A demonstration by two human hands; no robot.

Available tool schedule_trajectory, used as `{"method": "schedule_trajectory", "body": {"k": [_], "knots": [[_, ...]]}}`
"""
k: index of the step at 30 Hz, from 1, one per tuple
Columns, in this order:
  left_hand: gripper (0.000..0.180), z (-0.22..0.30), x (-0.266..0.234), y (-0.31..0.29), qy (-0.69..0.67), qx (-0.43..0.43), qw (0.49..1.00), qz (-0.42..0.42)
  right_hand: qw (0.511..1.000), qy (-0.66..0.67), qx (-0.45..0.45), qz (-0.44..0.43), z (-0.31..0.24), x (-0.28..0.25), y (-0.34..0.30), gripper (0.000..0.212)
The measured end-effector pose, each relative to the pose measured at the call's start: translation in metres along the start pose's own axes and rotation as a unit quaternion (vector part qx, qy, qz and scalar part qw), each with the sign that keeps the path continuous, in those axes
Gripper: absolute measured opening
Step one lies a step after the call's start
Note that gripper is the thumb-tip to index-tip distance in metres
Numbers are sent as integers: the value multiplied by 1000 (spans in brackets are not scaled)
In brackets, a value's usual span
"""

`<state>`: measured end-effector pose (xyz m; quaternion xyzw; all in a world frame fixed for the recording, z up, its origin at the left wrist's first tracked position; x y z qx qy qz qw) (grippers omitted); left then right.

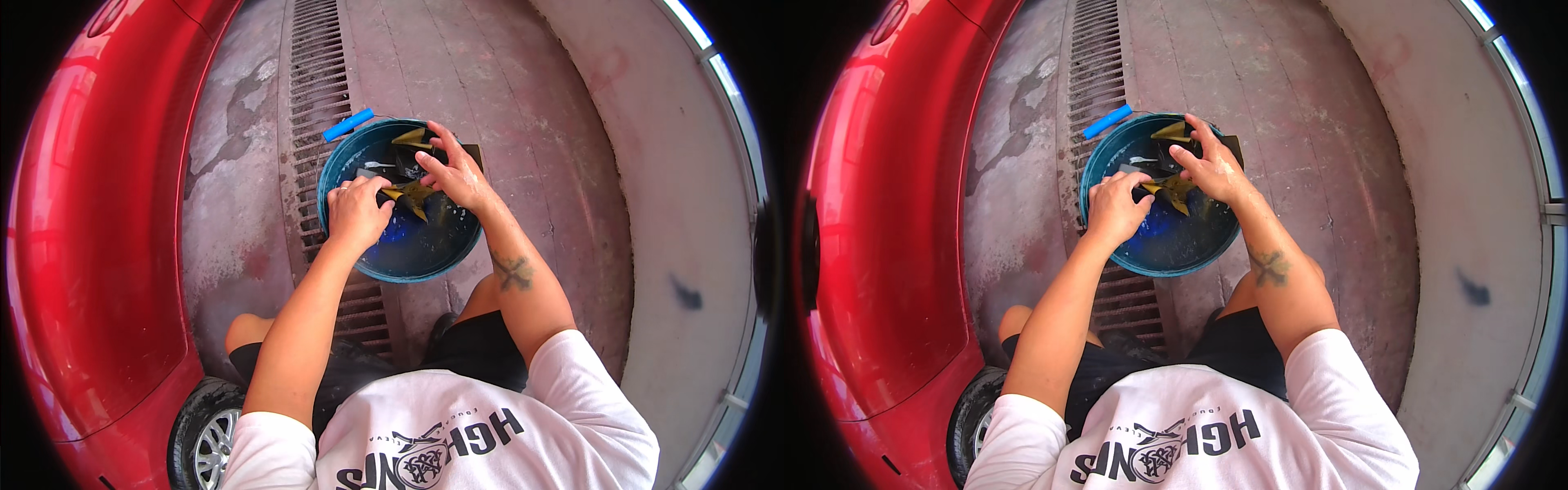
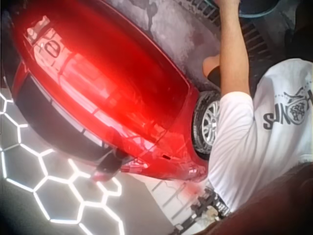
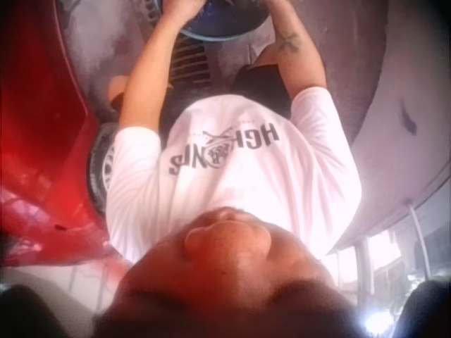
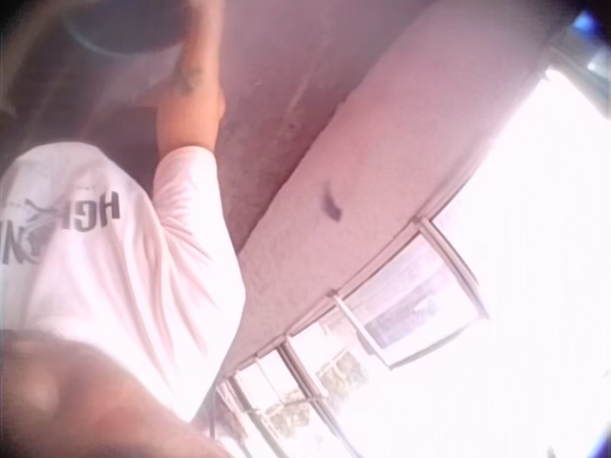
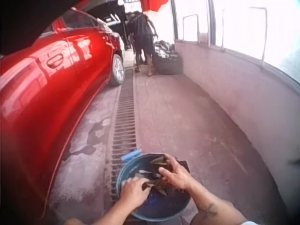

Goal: The person selects wet sanding pads from a bucket and uses them to rub the front fender of a red car. They alternate between sanding and wiping the area with a blue microfiber cloth.

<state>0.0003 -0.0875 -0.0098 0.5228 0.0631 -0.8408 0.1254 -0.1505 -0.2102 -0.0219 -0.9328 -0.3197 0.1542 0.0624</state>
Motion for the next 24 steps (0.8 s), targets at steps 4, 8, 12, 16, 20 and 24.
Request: {"method": "schedule_trajectory", "body": {"k": [4, 8, 12, 16, 20, 24], "knots": [[26, -4, -7, -7, 23, -12, 1000, 12, 963, -169, -176, 117, -7, -15, -5, 40], [23, -8, -36, -20, -34, -81, 994, 69, 848, -503, -136, -102, 58, 51, -11, 38], [24, -17, -64, -25, -85, -124, 981, 122, 811, -573, -66, -97, 71, 69, -6, 43], [26, -42, -55, -24, -243, -170, 948, 115, 797, -572, 32, -190, 106, 84, 20, 38], [21, -82, -22, -34, -545, -236, 799, 94, 852, -492, 41, -175, 158, 87, 58, 35], [16, -46, -14, -23, -672, -220, 705, 54, 825, -507, -20, -248, 285, 101, 121, 33]]}}
Point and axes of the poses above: each hand's wrist, its own y-axis towards the middle knuckle, its own x-axis out of the palm, z = x × y, the point moved 10 cm from there along y, towards the middle knuckle, and after that the axes turned 2 degrees about -y, right-handed, at the moved point
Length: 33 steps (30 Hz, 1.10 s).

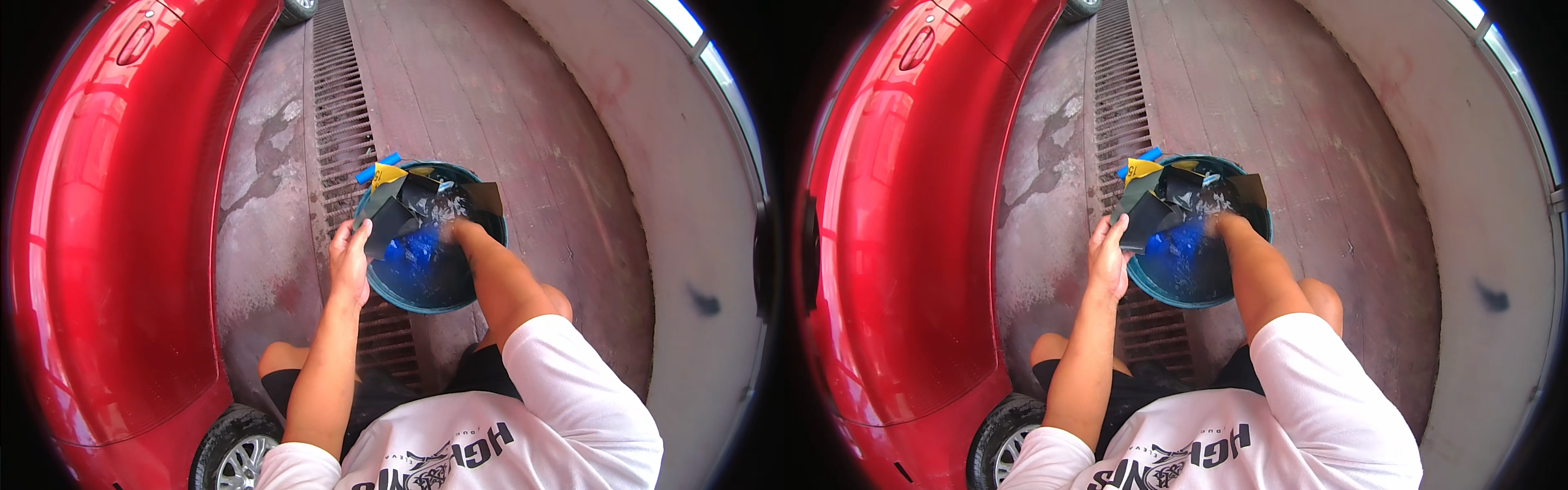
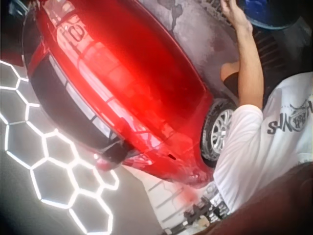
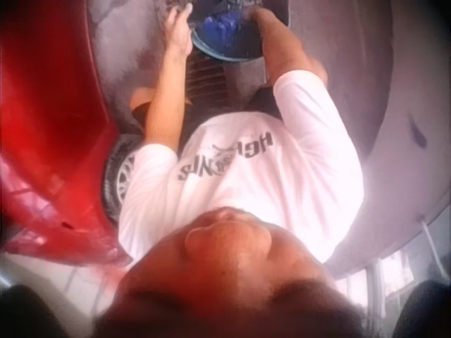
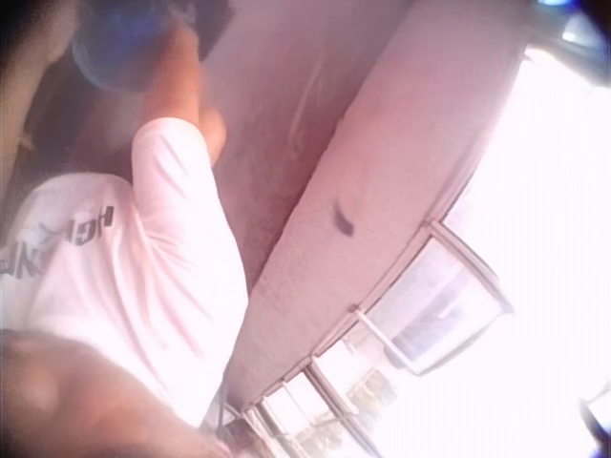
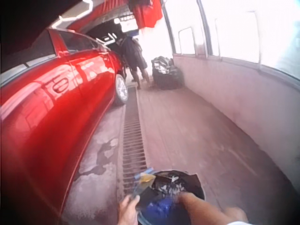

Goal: The person selects wet sanding pads from a bucket and uses them to rub the front fender of a red car. They alternate between sanding and wiping the area with a blue microfiber cloth.

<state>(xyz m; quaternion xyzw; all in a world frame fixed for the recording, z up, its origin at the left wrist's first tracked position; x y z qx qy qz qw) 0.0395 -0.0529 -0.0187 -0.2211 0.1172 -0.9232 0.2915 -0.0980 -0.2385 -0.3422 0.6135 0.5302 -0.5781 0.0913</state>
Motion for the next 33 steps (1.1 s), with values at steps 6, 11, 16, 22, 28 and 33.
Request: {"method": "schedule_trajectory", "body": {"k": [6, 11, 16, 22, 28, 33], "knots": [[23, 2, -32, -14, -94, 10, 995, 9, 997, 51, -2, -52, -78, -5, 1, 30], [21, -17, -39, 1, -28, 27, 999, -19, 982, 125, 136, 28, -55, -16, -21, 36], [25, -19, -43, -7, 26, 41, 998, -37, 972, 135, 192, 11, -51, -30, -66, 43], [24, -28, -48, -1, 4, 51, 998, -28, 981, 103, 23, -163, -116, -60, -106, 69], [22, -30, -52, -2, -30, 67, 996, -46, 977, 144, -152, -44, -171, -97, -127, 59], [23, -28, -41, -4, -46, 59, 996, -43, 969, 44, -242, 13, -166, -77, -98, 51]]}}
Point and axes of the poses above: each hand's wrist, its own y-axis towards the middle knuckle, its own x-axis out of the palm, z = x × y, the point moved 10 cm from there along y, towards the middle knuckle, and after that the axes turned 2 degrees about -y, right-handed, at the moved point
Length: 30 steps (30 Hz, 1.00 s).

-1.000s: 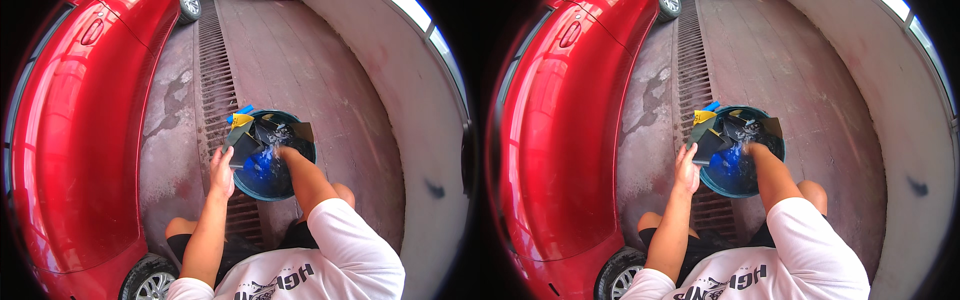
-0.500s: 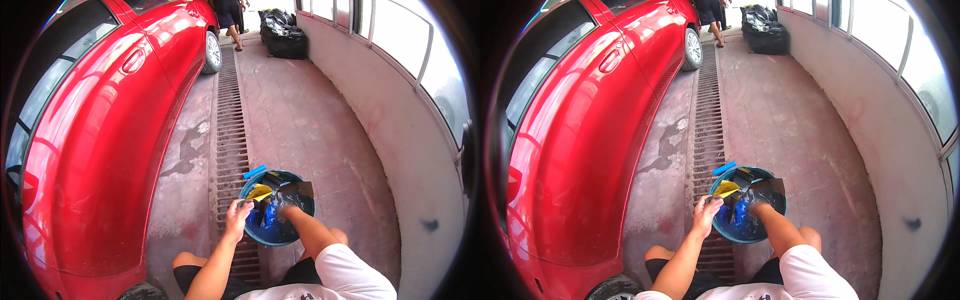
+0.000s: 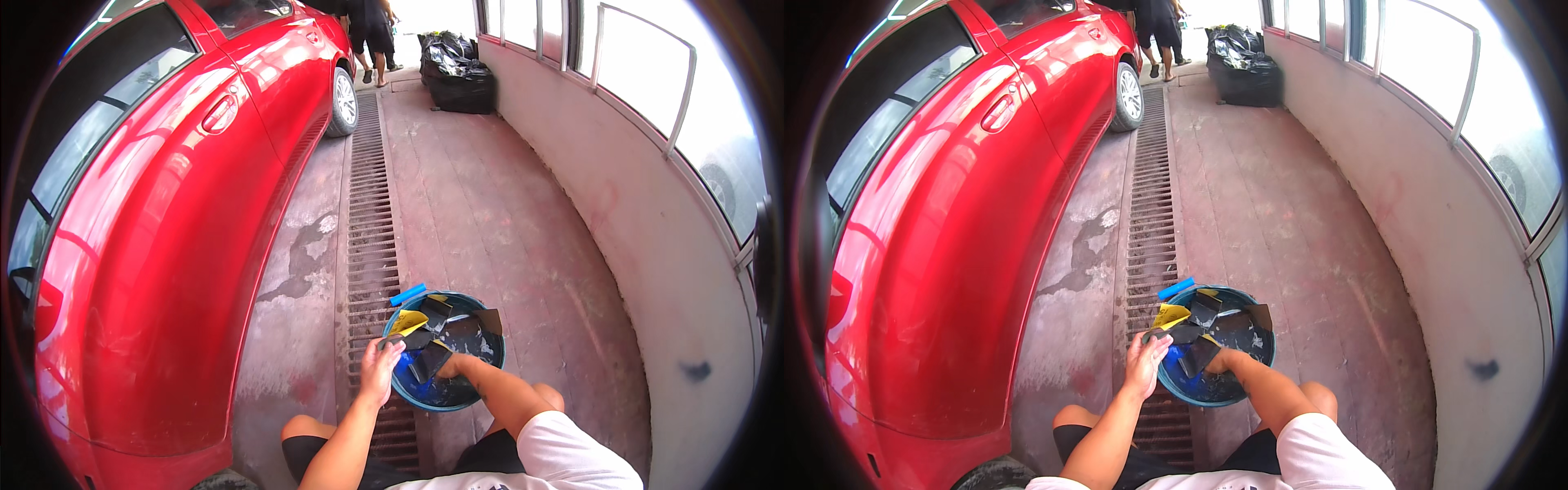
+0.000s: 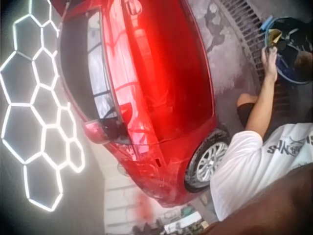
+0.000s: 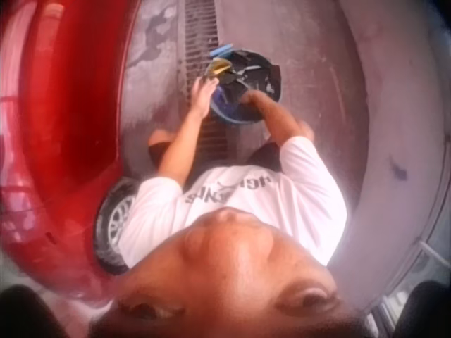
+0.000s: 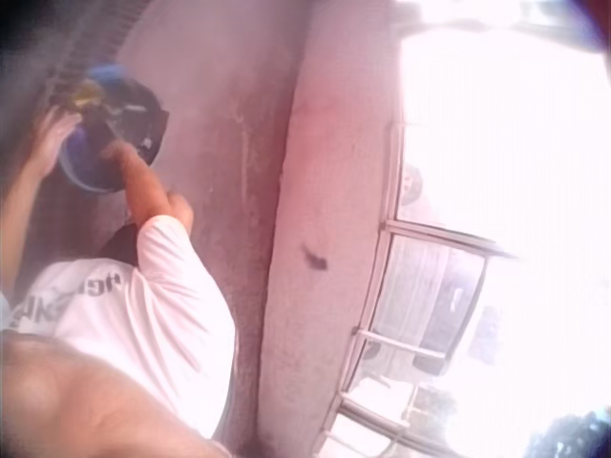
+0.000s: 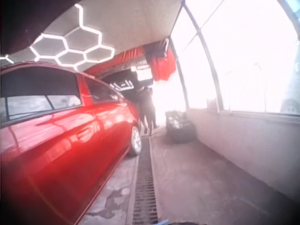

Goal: The person selects wet sanding pads from a bucket and uses them to rub the front fender of a red car. They alternate between sanding and wiping the area with a blue microfiber cloth.

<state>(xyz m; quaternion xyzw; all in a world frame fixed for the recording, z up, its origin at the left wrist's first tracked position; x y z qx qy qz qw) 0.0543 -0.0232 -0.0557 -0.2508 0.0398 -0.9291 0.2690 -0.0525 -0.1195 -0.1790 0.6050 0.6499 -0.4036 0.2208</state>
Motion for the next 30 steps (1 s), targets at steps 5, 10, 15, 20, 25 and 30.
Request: {"method": "schedule_trajectory", "body": {"k": [5, 10, 15, 20, 25, 30], "knots": [[22, 5, -20, -8, -5, 10, 999, 33, 964, -40, 212, -157, -30, -51, -35, 38], [23, 0, -14, -3, -39, 21, 998, 48, 964, -108, 244, -7, -46, -158, -71, 35], [15, 3, -14, -8, -42, 18, 997, 58, 907, 196, 215, 304, -22, -183, -113, 28], [15, 1, -13, 4, 6, 29, 997, 67, 759, 462, 203, 411, 24, -89, -108, 51], [23, 21, -6, 1, 166, 57, 976, 125, 737, 541, 146, 379, -23, -110, -96, 50], [31, 43, 28, -7, 336, 142, 922, 131, 594, 728, 136, 314, -41, -99, -98, 54]]}}
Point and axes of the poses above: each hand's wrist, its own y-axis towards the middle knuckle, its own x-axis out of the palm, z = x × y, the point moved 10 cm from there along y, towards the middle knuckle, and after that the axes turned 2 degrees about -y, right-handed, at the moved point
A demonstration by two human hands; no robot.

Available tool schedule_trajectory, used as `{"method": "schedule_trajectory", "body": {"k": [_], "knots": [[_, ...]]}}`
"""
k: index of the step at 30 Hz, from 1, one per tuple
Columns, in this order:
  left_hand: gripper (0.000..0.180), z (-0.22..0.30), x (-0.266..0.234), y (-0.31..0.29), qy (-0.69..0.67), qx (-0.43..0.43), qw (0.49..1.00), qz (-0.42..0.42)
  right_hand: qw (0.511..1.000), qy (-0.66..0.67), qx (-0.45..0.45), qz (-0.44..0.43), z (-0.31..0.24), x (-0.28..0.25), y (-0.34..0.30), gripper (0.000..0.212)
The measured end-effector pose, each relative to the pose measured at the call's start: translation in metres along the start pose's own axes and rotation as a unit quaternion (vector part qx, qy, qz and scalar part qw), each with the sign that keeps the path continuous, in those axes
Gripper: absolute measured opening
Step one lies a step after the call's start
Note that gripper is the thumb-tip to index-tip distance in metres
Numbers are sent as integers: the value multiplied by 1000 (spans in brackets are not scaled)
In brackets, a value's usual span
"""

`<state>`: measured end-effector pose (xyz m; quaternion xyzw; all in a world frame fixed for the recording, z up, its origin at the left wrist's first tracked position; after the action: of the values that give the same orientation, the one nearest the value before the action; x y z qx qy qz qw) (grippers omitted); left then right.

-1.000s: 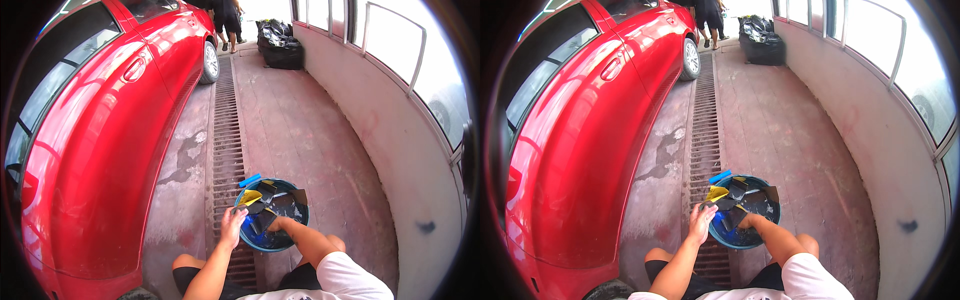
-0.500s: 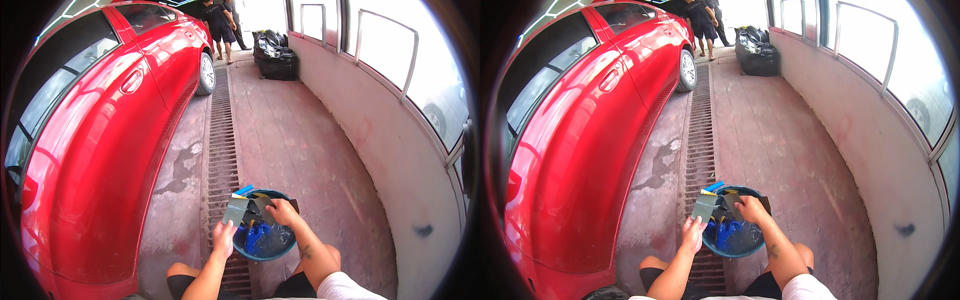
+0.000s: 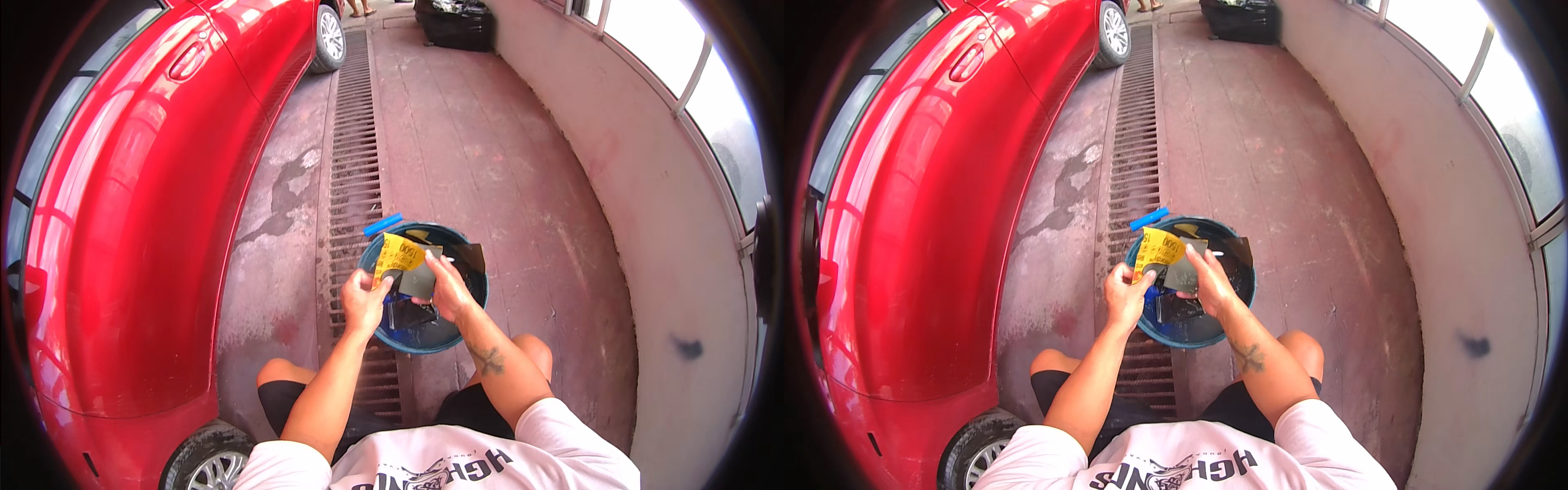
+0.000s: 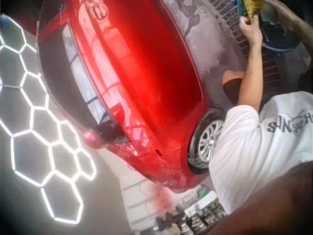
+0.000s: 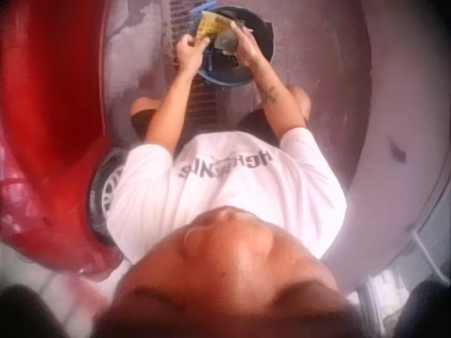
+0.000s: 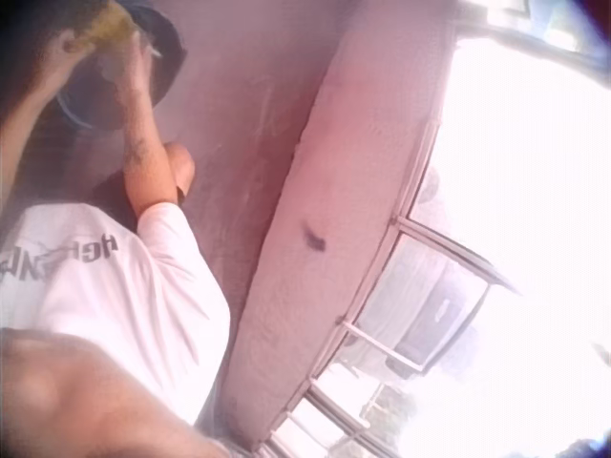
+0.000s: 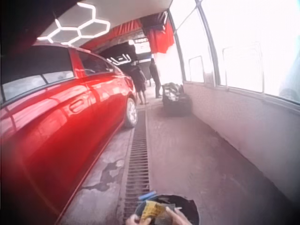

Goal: The person selects wet sanding pads from a bucket and uses them to rub the front fender of a red car. They alternate between sanding and wiping the area with a blue microfiber cloth.

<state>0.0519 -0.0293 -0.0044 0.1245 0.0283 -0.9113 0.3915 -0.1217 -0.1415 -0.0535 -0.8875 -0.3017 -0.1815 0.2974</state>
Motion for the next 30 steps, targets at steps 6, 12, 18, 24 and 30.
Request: {"method": "schedule_trajectory", "body": {"k": [6, 12, 18, 24, 30], "knots": [[35, 19, 8, -11, 82, 50, 994, -45, 993, -88, -80, 1, -34, 14, -13, 56], [23, -9, 24, -18, -150, -142, 962, -180, 957, -225, -178, 48, -46, -2, 4, 44], [27, -20, 11, -7, -208, -187, 945, -170, 950, -251, -184, 22, -47, 5, 5, 47], [26, -10, -26, 17, -343, -111, 931, -52, 994, 59, -75, -50, -30, 0, 14, 42], [37, -6, -48, 21, -309, -92, 945, -50, 989, 69, -100, -85, -41, 11, 8, 41]]}}
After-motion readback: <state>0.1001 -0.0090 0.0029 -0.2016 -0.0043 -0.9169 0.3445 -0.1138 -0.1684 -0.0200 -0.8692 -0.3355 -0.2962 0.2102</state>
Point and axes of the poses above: each hand's wrist, its own y-axis towards the middle knuckle, its own x-axis out of the palm, z = x × y, the point moved 10 cm from there along y, towards the middle knuckle, and after that the axes turned 2 degrees about -y, right-handed, at the moved point
